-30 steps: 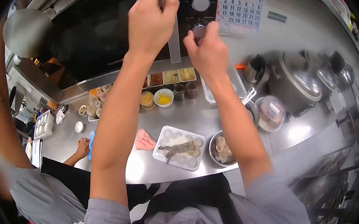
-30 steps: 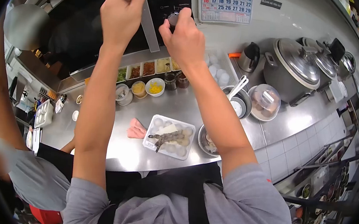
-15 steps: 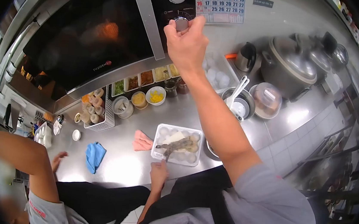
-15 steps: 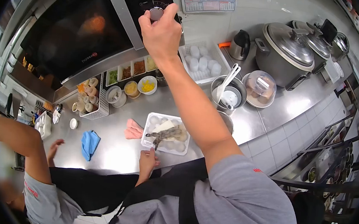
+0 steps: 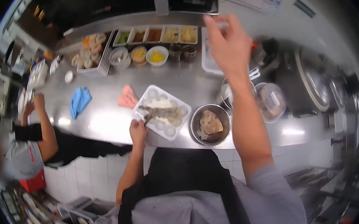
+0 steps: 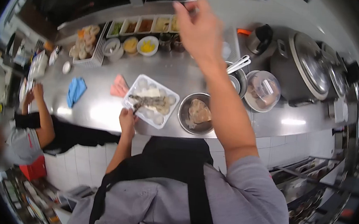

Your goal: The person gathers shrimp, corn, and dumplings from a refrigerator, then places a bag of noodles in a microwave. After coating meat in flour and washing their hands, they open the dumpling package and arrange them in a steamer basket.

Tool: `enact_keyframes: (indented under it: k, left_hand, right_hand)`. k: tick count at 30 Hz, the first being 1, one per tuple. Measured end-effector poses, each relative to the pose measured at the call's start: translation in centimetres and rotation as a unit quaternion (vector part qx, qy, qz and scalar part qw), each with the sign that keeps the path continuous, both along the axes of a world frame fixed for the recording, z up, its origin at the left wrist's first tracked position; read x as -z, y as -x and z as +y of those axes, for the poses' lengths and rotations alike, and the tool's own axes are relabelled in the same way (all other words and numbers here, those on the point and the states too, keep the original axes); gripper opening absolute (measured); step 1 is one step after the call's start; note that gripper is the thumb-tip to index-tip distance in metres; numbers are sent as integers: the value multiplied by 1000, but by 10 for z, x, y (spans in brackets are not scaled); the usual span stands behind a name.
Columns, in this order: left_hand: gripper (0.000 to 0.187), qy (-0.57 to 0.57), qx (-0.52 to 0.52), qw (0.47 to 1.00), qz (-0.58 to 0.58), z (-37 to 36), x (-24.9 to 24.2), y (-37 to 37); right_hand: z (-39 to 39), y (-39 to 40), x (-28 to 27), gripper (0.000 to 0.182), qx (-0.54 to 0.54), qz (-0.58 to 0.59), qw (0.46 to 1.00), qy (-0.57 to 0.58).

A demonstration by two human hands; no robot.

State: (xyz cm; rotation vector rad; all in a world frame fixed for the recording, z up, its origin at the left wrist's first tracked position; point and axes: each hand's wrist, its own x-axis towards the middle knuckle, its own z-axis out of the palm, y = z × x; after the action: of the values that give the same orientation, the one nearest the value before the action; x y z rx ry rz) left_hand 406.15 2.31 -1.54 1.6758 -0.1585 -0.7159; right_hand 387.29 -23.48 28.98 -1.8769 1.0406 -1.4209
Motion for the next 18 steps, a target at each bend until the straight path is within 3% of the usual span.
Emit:
enact_keyframes:
  k: [2, 5, 8, 10, 13, 18]
  left_hand:
    - [15, 22, -41, 999, 16, 4, -4, 11]
    - [14, 50, -86, 994, 40, 8, -13, 31]
    - [12, 51, -127, 990, 33, 15, -9, 41]
    - [12, 55, -145, 988, 16, 12, -16, 47]
    - [11, 70, -151, 986, 3, 14, -23, 49]
    - [13, 102, -199, 975, -1, 11, -39, 52]
  right_hand:
    - [6, 35, 37, 32, -50, 34, 991, -122]
    - [4, 60, 62, 30, -61, 53, 989, -123]
    - [-8, 43, 39, 30, -80, -63, 994, -26]
    - [-13, 21, 1, 39, -51, -95, 978, 177]
    - [-36, -9, -30, 38, -9, -40, 952, 304]
    - [-44, -31, -40, 37, 13, -21, 951, 309]
